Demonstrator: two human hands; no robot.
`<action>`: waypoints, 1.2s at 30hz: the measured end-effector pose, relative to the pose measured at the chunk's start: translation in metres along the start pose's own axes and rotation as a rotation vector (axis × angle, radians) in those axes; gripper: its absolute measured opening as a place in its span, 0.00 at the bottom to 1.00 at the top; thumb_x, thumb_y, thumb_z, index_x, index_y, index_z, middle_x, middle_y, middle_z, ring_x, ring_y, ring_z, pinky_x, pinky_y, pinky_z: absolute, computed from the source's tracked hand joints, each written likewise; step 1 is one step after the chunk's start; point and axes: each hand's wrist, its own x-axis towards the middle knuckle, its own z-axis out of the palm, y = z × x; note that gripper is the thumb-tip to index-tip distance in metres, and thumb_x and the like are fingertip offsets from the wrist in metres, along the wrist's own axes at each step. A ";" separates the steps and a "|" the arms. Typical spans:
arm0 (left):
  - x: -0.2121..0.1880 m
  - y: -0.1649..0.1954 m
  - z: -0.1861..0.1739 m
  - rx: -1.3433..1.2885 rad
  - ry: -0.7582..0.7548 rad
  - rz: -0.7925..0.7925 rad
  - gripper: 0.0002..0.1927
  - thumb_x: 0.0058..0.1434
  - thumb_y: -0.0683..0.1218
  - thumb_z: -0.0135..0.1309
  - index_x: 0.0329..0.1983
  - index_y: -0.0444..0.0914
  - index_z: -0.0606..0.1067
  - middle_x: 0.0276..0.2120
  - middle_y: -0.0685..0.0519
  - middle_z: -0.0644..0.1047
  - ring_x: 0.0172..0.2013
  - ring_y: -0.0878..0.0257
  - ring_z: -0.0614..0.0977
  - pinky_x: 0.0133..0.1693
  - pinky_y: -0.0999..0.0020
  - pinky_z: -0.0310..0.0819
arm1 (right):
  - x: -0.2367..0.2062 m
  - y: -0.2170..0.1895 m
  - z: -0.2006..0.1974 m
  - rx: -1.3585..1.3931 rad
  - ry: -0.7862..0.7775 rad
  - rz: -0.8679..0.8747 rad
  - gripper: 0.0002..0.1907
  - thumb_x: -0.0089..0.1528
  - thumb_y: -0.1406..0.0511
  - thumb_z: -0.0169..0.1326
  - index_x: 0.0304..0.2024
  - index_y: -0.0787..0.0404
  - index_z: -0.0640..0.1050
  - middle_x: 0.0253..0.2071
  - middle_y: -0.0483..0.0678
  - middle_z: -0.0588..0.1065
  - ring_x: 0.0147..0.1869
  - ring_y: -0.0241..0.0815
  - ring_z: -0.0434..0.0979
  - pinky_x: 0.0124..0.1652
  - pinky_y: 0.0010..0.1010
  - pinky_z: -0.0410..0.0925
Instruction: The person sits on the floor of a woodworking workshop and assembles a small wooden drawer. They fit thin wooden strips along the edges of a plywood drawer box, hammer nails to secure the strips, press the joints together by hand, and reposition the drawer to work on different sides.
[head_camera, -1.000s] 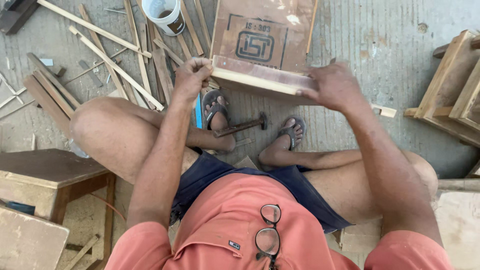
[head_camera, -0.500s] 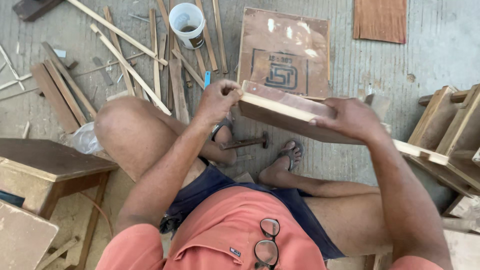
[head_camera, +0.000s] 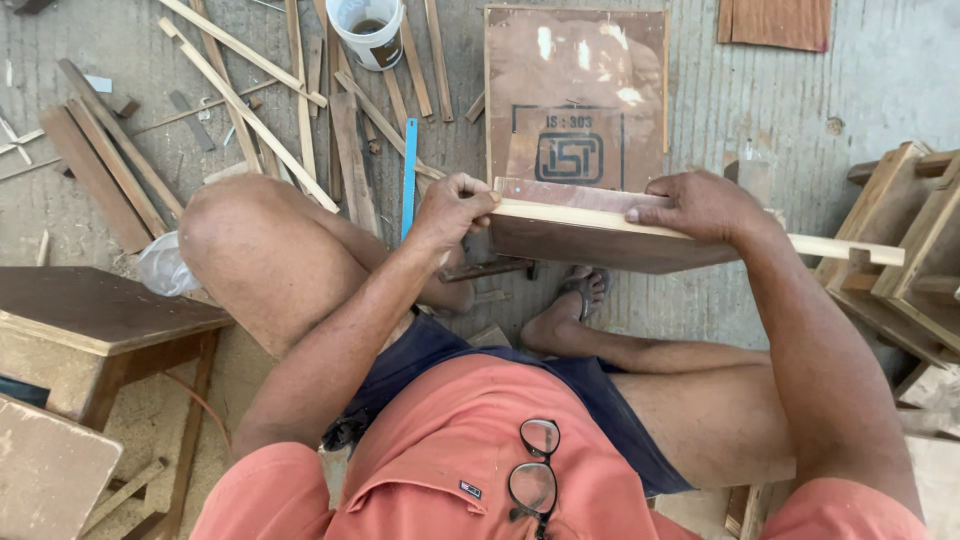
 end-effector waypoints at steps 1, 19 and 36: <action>-0.006 0.002 0.003 -0.003 -0.015 -0.006 0.09 0.60 0.44 0.63 0.36 0.34 0.78 0.26 0.53 0.79 0.22 0.70 0.78 0.25 0.76 0.71 | -0.001 0.001 -0.002 0.000 -0.004 -0.008 0.35 0.56 0.36 0.53 0.45 0.56 0.84 0.38 0.59 0.83 0.44 0.59 0.84 0.46 0.49 0.74; -0.006 0.190 0.001 0.201 -0.334 0.083 0.08 0.60 0.45 0.63 0.35 0.37 0.76 0.28 0.52 0.81 0.25 0.69 0.83 0.26 0.76 0.80 | -0.060 0.033 -0.124 -0.191 0.310 -0.085 0.41 0.48 0.39 0.66 0.53 0.59 0.84 0.37 0.55 0.84 0.35 0.47 0.84 0.39 0.41 0.78; 0.172 -0.074 -0.106 0.630 -0.138 0.643 0.17 0.58 0.35 0.64 0.47 0.37 0.72 0.38 0.46 0.78 0.40 0.53 0.83 0.42 0.61 0.78 | 0.168 -0.013 0.133 -0.254 0.890 -0.363 0.25 0.52 0.45 0.71 0.36 0.53 0.79 0.31 0.43 0.73 0.36 0.44 0.75 0.38 0.38 0.68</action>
